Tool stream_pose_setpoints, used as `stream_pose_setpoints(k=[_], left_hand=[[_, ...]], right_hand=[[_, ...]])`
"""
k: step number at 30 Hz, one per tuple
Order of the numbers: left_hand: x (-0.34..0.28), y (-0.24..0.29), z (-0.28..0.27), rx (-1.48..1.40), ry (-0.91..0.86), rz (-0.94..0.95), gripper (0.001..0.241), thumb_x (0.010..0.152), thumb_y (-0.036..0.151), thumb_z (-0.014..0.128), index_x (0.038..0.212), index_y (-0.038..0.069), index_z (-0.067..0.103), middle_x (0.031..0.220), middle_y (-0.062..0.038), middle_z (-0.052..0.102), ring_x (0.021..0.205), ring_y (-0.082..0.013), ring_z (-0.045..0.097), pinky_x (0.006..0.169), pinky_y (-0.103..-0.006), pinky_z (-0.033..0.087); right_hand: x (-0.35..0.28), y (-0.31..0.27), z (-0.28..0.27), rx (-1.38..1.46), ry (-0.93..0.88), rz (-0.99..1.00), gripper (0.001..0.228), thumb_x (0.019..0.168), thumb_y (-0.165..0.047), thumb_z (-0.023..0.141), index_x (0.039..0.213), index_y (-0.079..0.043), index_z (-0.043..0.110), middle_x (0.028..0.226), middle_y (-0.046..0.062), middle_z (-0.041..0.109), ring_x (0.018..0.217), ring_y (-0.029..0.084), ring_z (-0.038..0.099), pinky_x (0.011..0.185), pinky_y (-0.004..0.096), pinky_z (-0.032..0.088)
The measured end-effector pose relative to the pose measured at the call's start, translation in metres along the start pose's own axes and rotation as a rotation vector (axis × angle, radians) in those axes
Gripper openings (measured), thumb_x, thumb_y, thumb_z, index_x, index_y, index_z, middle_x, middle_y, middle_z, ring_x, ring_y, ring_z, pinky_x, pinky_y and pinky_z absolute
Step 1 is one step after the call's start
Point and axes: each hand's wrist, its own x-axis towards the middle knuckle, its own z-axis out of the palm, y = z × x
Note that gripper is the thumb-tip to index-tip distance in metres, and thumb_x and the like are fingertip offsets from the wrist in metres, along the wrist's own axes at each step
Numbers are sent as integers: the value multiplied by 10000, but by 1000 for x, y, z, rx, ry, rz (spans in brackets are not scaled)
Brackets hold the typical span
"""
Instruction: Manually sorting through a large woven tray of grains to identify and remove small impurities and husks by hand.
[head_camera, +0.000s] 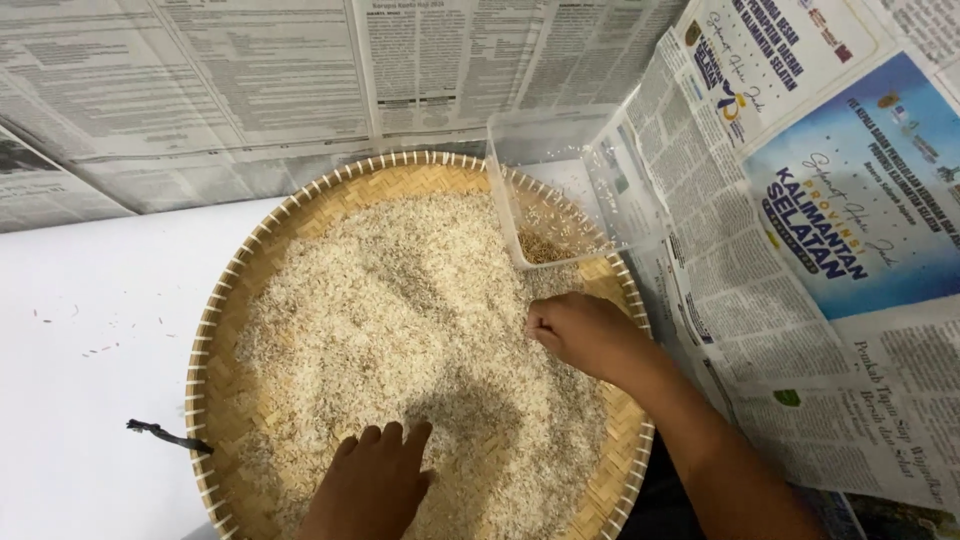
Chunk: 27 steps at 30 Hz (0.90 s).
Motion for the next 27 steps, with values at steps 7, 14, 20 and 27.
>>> stream_pose_setpoints(k=[7,14,20,27], left_hand=[[1,-8,11,26,8,120,609,1024,416,632,1502,200,322,1260,-137,586,1166,-305,618,1052,-524,485],[7,-13,26,72,-108,148,669,1080,468,528,1595,222,179,1456,-199,391,1344,-379,426,1151,-619,339],[8,-19,28,64,-64,171,636,1072,461,542,1567,212,229,1366,-174,477,1256,-346,509,1096,-583,414],[10,2,14,88,-149,62,592,1061,414,576,1513,158,293,1409,-139,506,1301,-325,512,1135,-545,407]], right_hand=[[-9,13,-13,-26,-73,10,53,1041,-238,481,1029,-188,493,822,-6,737,576,146,635,597,347,496],[5,21,-22,107,360,-93,56,995,-172,593,943,-182,612,651,-25,634,487,116,529,474,272,454],[14,19,-22,9,905,-232,151,886,-37,748,1035,-63,751,724,19,679,444,116,512,396,261,360],[12,25,-22,102,895,-85,177,870,-120,809,1041,-75,807,749,41,750,477,133,555,423,274,407]])
